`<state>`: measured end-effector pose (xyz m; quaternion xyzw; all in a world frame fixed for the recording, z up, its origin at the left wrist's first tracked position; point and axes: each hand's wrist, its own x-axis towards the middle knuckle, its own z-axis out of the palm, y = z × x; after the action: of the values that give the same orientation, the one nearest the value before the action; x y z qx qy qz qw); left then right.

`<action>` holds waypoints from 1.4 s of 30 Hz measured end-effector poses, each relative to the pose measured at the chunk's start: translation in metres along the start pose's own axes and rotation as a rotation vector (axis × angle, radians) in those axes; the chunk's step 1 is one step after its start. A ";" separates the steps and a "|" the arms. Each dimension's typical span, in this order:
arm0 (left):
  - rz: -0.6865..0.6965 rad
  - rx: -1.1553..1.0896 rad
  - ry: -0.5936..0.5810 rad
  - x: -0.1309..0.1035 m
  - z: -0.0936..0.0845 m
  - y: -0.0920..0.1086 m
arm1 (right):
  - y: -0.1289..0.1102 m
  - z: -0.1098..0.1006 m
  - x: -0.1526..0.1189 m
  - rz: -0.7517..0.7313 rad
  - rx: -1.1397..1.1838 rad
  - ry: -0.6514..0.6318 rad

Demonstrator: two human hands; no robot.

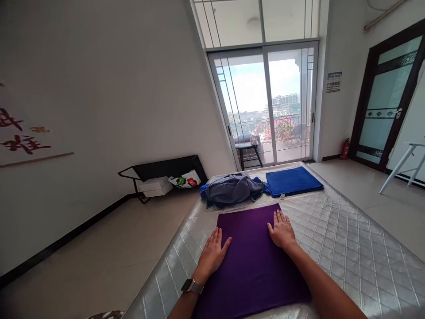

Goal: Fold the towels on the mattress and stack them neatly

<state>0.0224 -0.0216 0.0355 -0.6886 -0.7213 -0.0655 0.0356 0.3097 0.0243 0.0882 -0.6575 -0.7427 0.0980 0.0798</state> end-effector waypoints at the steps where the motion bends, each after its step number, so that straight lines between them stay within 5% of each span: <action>1: -0.002 0.000 0.005 0.000 -0.001 0.001 | -0.001 -0.001 0.000 -0.002 -0.002 0.005; 5: 0.008 0.009 0.036 0.000 -0.001 0.001 | 0.001 -0.003 -0.009 -0.024 -0.032 0.046; 13: 0.064 -0.022 0.091 0.004 0.011 -0.007 | 0.011 0.009 -0.070 -0.064 -0.012 -0.016; 18: 0.085 0.016 0.113 0.001 -0.008 -0.002 | 0.007 0.006 -0.076 -0.064 0.019 0.006; 21: 0.163 0.002 0.159 -0.011 -0.024 0.041 | 0.006 0.006 -0.074 -0.062 0.031 0.002; 26: 0.454 -0.114 0.057 -0.043 -0.030 0.152 | 0.011 0.012 -0.074 -0.127 -0.007 0.005; 29: 0.481 -0.139 -0.002 -0.054 -0.026 0.182 | 0.012 0.011 -0.075 -0.166 -0.029 -0.020; 32: 0.437 -0.109 -0.024 -0.058 -0.020 0.159 | 0.011 0.009 -0.075 -0.149 -0.011 -0.007; 39: 0.140 -0.008 0.042 -0.089 0.019 0.003 | 0.008 0.012 -0.073 -0.086 0.042 0.004; 42: 0.060 -0.008 0.070 -0.106 0.030 -0.029 | 0.006 0.009 -0.073 -0.086 0.017 0.012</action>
<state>0.0001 -0.1238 -0.0106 -0.7074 -0.6983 -0.0916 0.0600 0.3222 -0.0479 0.0792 -0.6248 -0.7690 0.0968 0.0941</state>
